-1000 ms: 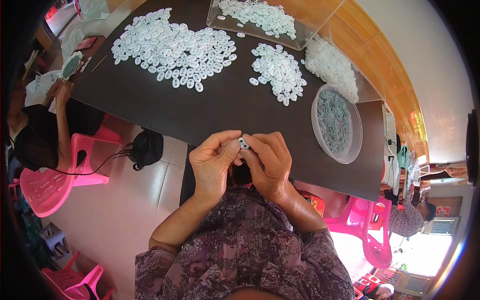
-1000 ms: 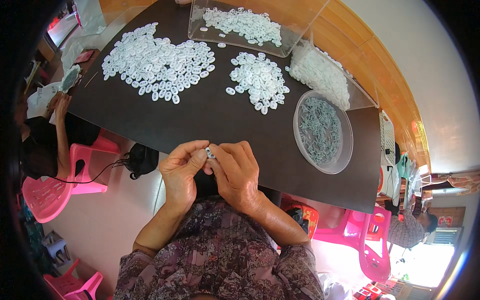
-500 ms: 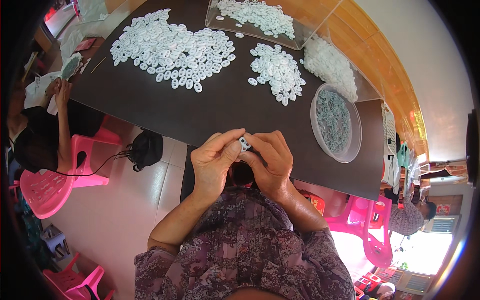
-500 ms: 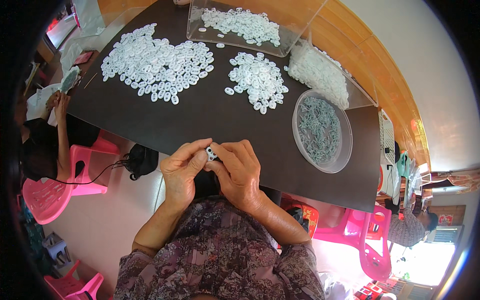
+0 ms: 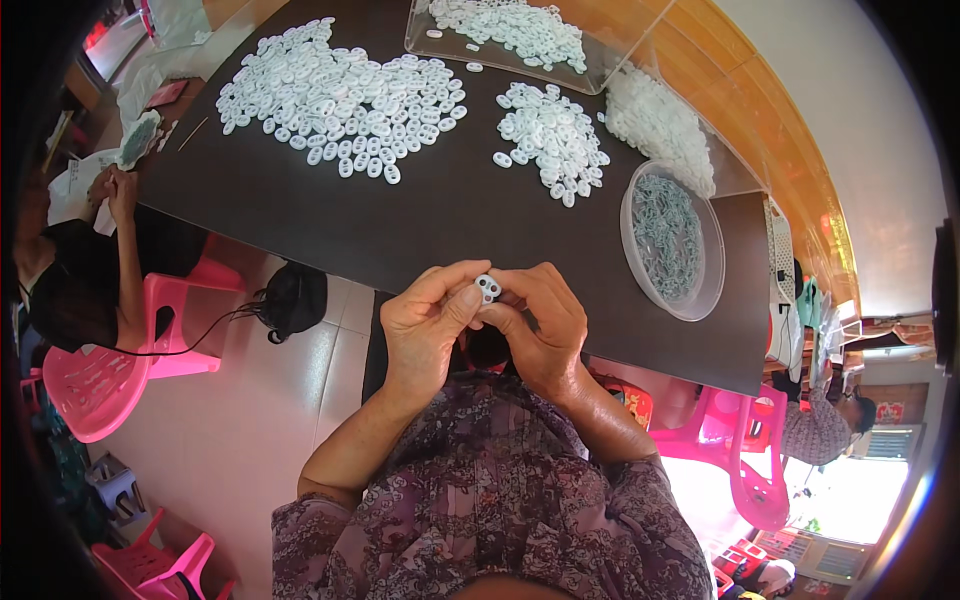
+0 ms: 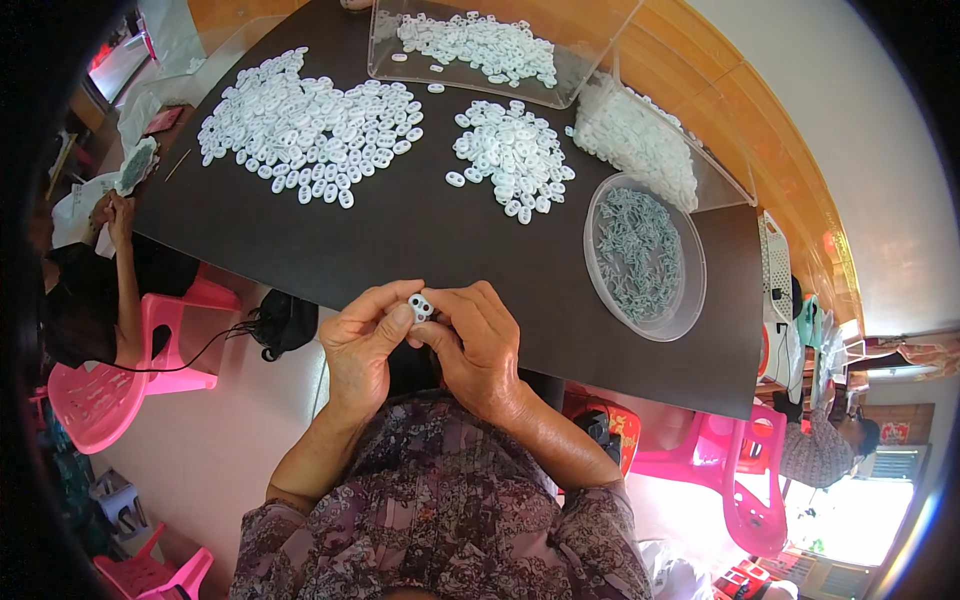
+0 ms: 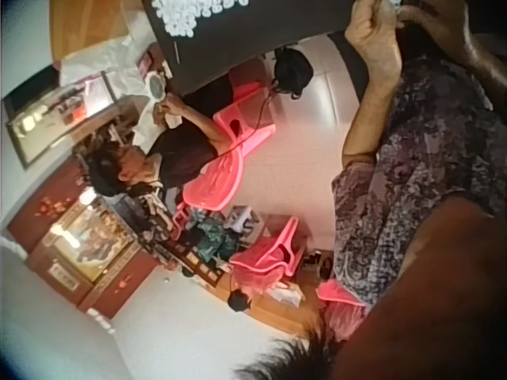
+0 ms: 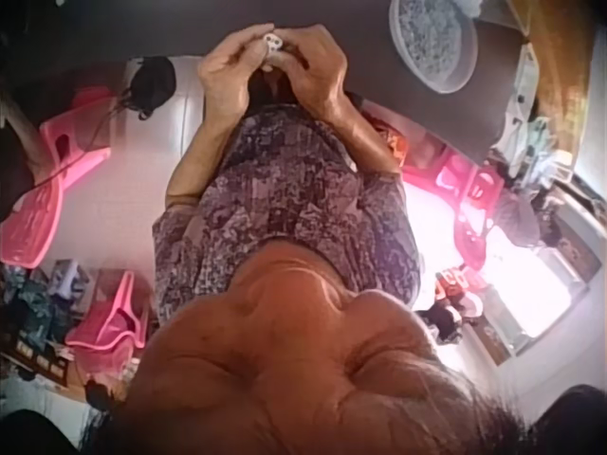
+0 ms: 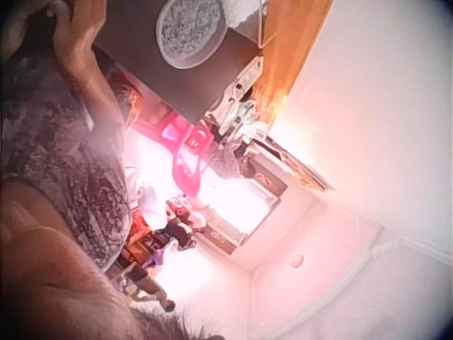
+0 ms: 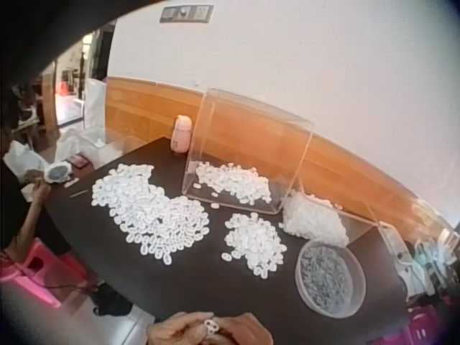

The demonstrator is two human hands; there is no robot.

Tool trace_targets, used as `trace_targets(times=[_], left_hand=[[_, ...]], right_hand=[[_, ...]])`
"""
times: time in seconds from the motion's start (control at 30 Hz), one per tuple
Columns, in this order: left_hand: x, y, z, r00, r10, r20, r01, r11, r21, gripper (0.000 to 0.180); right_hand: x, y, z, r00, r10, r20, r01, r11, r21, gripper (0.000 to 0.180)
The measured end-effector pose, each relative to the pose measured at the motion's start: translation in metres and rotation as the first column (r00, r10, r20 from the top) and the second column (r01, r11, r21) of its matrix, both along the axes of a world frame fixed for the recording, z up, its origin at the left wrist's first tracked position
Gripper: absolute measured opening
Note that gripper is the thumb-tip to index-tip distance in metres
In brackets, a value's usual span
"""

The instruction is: The person repeatedly picks up plastic pieces and pins from the table, inserting the pins into the plastic pieces to assemble small components by hand.

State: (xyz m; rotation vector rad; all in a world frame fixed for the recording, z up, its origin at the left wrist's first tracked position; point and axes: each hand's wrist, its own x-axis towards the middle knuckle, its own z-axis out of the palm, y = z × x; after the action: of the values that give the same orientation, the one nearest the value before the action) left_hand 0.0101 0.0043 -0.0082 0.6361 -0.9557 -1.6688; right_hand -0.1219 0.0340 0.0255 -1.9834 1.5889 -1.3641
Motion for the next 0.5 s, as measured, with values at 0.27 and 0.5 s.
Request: trace_targets(times=[0.27,0.5], left_hand=[[-0.009,0.006,-0.002,0.996,0.056,-0.066,-0.061,0.996,-0.072,0.023],[-0.015,0.017,0.008,0.976,0.166,-0.143,-0.167,0.986,0.004,0.021]], right_hand=[[0.005,0.002,-0.004,0.999,-0.015,0.038,0.019,0.996,-0.093,0.027],[0.013,0.006,-0.007,0.996,-0.047,0.076,0.055,0.993,-0.109,0.030]])
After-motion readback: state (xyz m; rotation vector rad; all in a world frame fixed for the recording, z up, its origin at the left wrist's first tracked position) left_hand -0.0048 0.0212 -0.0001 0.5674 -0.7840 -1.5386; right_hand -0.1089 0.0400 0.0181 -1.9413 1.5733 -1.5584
